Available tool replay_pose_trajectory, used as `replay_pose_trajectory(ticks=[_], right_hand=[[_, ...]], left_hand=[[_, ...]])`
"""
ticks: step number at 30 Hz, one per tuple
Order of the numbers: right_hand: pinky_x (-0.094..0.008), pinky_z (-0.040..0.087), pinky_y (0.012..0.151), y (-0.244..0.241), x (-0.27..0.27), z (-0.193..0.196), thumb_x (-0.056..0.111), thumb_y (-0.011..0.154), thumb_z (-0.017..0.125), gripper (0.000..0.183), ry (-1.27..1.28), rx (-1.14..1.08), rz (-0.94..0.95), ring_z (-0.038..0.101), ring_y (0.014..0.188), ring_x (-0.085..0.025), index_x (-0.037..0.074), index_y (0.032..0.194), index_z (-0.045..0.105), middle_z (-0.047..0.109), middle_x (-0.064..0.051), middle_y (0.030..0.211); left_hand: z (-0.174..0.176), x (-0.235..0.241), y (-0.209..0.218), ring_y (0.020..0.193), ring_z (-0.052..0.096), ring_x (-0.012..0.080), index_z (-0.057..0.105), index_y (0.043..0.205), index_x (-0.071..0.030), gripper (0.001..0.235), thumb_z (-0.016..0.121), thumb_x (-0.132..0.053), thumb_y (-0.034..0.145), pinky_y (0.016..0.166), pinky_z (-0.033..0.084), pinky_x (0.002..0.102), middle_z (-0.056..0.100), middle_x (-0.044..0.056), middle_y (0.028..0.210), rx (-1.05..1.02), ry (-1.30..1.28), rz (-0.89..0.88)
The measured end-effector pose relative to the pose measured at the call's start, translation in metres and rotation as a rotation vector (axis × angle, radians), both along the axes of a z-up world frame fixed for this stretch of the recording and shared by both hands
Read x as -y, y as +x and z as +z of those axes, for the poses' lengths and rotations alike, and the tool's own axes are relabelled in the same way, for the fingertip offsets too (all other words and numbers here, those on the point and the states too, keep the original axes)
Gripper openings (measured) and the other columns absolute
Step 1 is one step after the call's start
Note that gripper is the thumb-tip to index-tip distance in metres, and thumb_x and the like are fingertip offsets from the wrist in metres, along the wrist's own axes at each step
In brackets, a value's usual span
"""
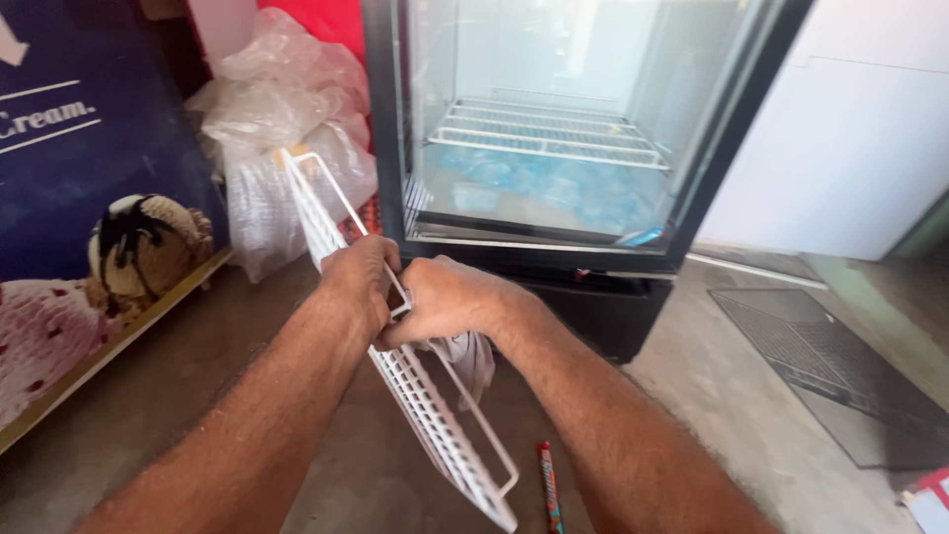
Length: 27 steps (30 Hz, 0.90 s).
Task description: The person cleans the interior of a commercial glass-door refrigerator using a cloth. They wipe the bottom wire shelf and the interior walls, then remove a middle wire shelf to wipe it thoroughly before placing it back inside.
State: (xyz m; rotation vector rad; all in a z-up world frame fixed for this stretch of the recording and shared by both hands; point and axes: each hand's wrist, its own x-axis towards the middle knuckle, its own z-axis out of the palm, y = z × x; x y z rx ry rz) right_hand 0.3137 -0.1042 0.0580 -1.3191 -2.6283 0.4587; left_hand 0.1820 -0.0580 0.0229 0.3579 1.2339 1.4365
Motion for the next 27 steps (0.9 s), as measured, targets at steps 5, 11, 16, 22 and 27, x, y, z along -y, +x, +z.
replay_pose_trajectory(ticks=[5,11,16,22,27], right_hand=[[-0.035,0.06,0.073,0.043,0.002,-0.008,0.053,0.067,0.079,0.051,-0.223,0.007,-0.076,0.077,0.08,-0.022,0.008,0.089,0.082,0.08,-0.009,0.085],[-0.032,0.057,0.088,0.082,0.003,-0.029,0.037,0.081,0.068,0.044,-0.303,-0.33,-0.005,0.075,0.098,-0.02,0.011,0.114,0.077,0.081,-0.009,0.104],[-0.039,0.059,0.087,0.059,0.004,-0.042,0.033,0.084,0.071,0.04,-0.143,-0.236,-0.214,0.075,0.099,-0.027,0.014,0.118,0.071,0.078,-0.013,0.107],[-0.041,0.061,0.087,0.042,0.001,-0.048,0.019,0.083,0.07,0.032,-0.135,-0.261,-0.193,0.077,0.101,-0.027,0.014,0.114,0.073,0.079,-0.012,0.107],[-0.04,0.062,0.086,0.036,-0.011,-0.053,0.016,0.084,0.07,0.028,-0.161,-0.226,-0.261,0.078,0.097,-0.026,0.014,0.112,0.074,0.079,-0.012,0.104]], left_hand=[[0.0,0.021,0.032,0.056,0.052,0.0268,0.052,0.082,0.001,0.024,0.062,0.009,0.061,0.043,0.043,0.045,0.05,0.013,0.074,-0.035,0.065,-0.089],[-0.01,0.061,0.046,0.059,0.057,0.0274,0.045,0.101,0.006,0.041,0.059,0.009,0.063,0.043,0.052,0.045,0.052,0.015,0.081,0.027,0.288,-0.163],[-0.014,0.079,0.062,0.059,0.06,0.0267,0.037,0.122,-0.002,0.064,0.057,0.013,0.063,0.043,0.054,0.048,0.054,0.017,0.087,-0.001,0.148,-0.145],[-0.019,0.083,0.056,0.057,0.067,0.0322,0.053,0.111,0.023,0.038,0.056,-0.003,0.085,0.04,0.059,0.043,0.061,0.031,0.089,0.077,0.089,-0.274],[-0.034,0.078,0.051,0.053,0.069,0.029,0.056,0.104,0.021,0.038,0.059,-0.015,0.092,0.039,0.059,0.042,0.065,0.027,0.078,0.11,0.118,-0.313]])
